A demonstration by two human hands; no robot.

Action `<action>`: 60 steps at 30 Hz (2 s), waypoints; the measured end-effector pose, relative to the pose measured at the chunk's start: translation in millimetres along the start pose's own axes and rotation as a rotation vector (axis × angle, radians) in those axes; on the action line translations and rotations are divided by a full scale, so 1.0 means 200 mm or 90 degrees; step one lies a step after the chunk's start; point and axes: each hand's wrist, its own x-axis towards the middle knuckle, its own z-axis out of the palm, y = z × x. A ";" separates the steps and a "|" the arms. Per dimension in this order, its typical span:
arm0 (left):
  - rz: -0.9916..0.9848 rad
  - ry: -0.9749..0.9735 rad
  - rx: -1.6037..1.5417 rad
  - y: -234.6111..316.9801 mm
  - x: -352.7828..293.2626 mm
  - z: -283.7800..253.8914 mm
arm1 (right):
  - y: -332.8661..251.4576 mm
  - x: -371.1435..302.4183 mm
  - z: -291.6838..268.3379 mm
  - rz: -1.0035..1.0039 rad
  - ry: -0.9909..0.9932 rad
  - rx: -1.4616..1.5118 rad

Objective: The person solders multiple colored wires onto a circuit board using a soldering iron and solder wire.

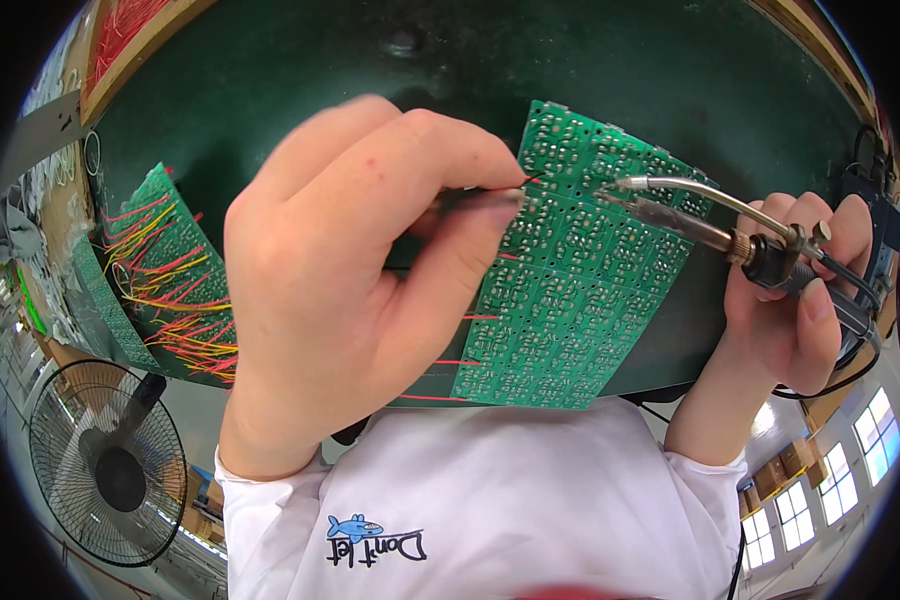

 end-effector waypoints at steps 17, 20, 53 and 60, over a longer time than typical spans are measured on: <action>0.120 -0.030 -0.034 -0.03 0.03 0.00 | 0.03 0.03 -0.02 -0.025 -0.043 0.005; 0.092 -0.019 0.036 0.01 -0.01 -0.02 | 0.04 0.04 0.00 -0.025 -0.050 0.014; 0.081 0.165 0.086 -0.08 -0.19 0.15 | 0.06 0.03 0.11 -0.029 -0.126 -0.071; 0.092 0.164 0.101 -0.09 -0.19 0.16 | 0.06 0.04 0.11 -0.035 -0.117 -0.082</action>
